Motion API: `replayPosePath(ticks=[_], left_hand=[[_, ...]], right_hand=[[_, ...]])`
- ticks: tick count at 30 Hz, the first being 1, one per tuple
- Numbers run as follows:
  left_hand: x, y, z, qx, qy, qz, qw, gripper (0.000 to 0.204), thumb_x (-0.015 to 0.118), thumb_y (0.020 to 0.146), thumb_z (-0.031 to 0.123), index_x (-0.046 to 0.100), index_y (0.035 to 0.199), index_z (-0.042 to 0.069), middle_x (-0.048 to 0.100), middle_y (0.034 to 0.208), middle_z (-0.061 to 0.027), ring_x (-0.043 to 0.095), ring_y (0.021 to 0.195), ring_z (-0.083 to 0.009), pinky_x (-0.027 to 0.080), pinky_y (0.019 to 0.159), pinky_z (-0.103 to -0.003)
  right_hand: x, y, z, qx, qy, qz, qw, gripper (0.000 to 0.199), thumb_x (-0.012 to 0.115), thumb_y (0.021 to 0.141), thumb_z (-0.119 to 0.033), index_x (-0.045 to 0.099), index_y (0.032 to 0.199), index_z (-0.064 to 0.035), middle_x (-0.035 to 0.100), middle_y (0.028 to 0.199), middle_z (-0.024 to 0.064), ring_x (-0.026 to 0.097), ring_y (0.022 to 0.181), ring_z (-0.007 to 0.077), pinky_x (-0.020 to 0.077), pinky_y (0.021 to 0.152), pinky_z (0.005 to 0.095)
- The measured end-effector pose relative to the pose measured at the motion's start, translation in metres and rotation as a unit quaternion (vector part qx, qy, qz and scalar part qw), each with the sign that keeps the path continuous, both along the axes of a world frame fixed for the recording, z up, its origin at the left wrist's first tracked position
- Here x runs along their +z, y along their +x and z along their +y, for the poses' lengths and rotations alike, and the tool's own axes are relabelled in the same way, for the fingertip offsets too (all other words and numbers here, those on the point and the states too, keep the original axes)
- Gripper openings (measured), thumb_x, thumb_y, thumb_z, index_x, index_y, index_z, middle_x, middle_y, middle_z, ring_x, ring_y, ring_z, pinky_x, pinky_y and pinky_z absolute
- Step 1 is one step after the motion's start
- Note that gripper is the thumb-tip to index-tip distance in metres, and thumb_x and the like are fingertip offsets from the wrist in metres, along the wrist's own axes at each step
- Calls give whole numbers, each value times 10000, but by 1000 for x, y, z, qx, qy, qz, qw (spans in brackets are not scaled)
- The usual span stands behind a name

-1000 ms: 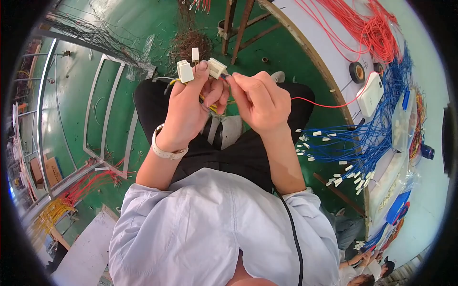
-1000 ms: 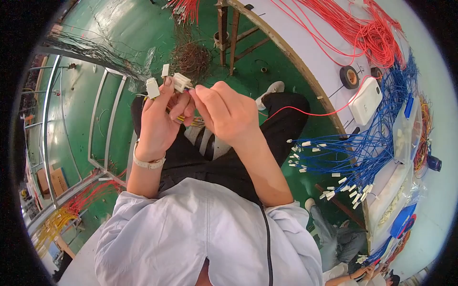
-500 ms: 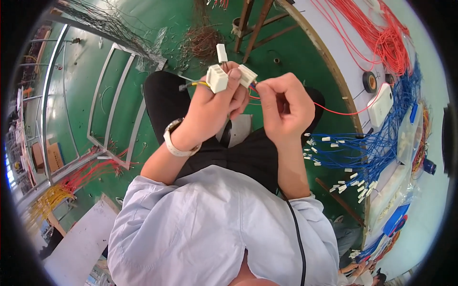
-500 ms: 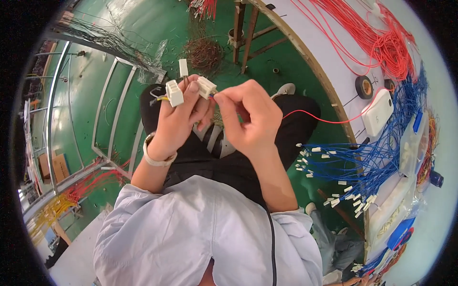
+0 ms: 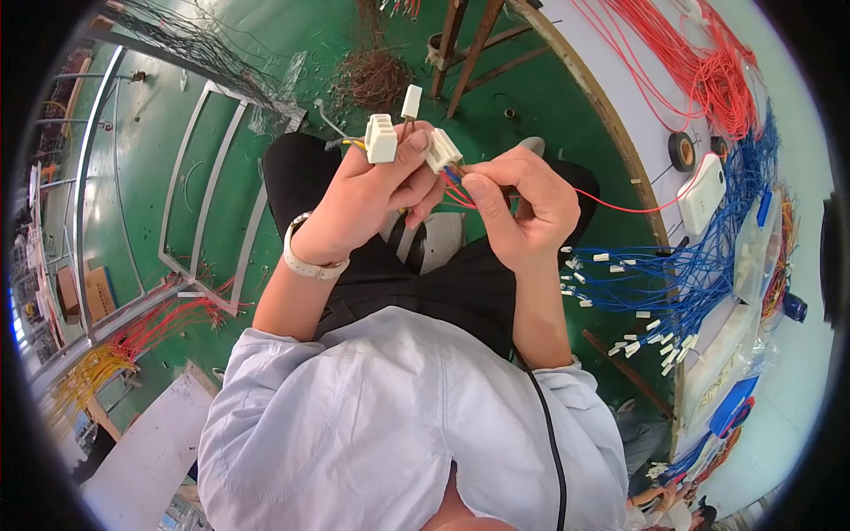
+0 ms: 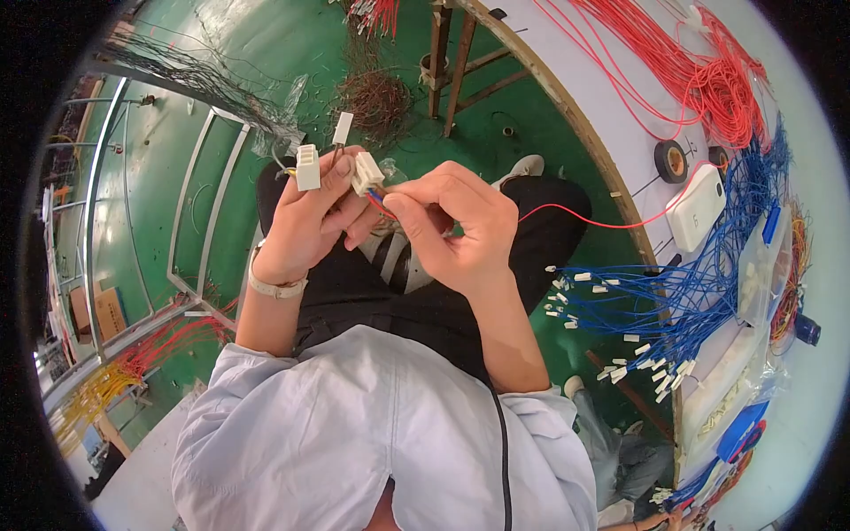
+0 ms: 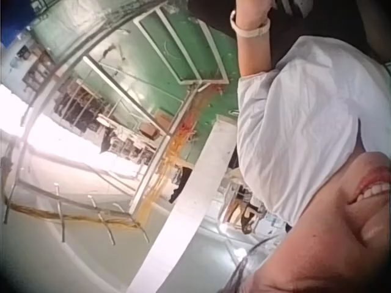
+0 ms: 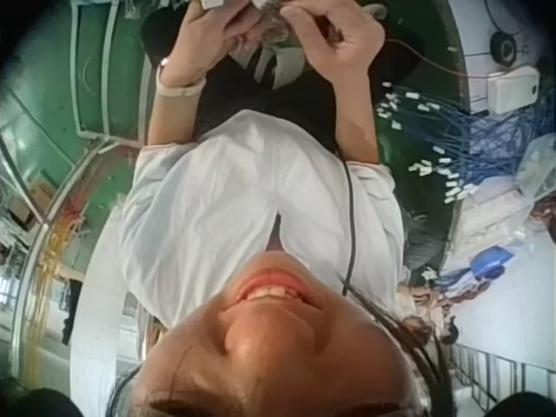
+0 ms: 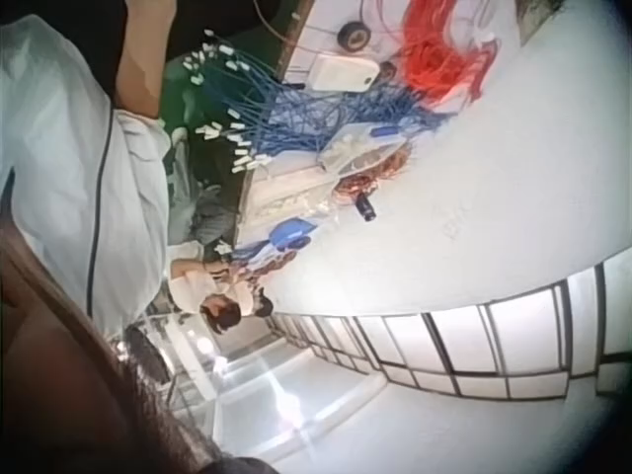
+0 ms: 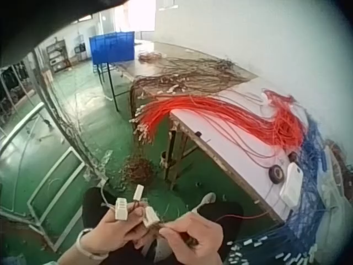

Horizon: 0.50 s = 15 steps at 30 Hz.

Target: The recorder is assembling wire harnesses by connecting plastic terminals and wrapping bundles of wires with insulating tape.

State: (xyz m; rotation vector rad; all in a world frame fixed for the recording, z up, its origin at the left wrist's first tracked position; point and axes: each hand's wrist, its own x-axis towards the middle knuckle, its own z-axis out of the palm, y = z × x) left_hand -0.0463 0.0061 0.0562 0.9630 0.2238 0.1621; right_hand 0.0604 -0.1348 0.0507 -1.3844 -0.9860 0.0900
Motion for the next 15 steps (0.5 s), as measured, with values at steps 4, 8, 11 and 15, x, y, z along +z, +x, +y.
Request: replayPosePath(ticks=[4,8,11,15], left_hand=[[7,0,-1,-9,-14,9,1000,272,362,1036,244,471,887,44,309,516,36,389,460,-111,342,438,-241],[7,2,5,-67,-67,57,994,316,377,1030,297,406,797,85,279,525,56,359,465,-101,325,418,-243],[5,9,9,-107,-41,80,990,345,379,1024,351,457,835,73,268,533,61,346,503,-89,328,444,-241],[-15,22,10,-51,-195,-53,978,421,303,1031,378,504,1105,16,582,797,-76,557,833,-181,458,789,-329]], right_hand=[[2,-7,-1,-32,-27,-3,999,85,703,734,40,653,745,-27,575,639,44,465,453,84,339,395,212],[0,-7,6,-89,-9,-126,988,131,735,716,65,632,751,-7,547,636,15,431,474,55,291,410,186],[-3,-9,8,-142,-19,-172,975,171,766,702,37,623,782,-16,557,690,23,456,524,87,338,446,214],[0,-29,-2,-231,14,-257,938,342,805,684,-50,573,936,-38,514,758,46,486,674,245,426,636,339]])
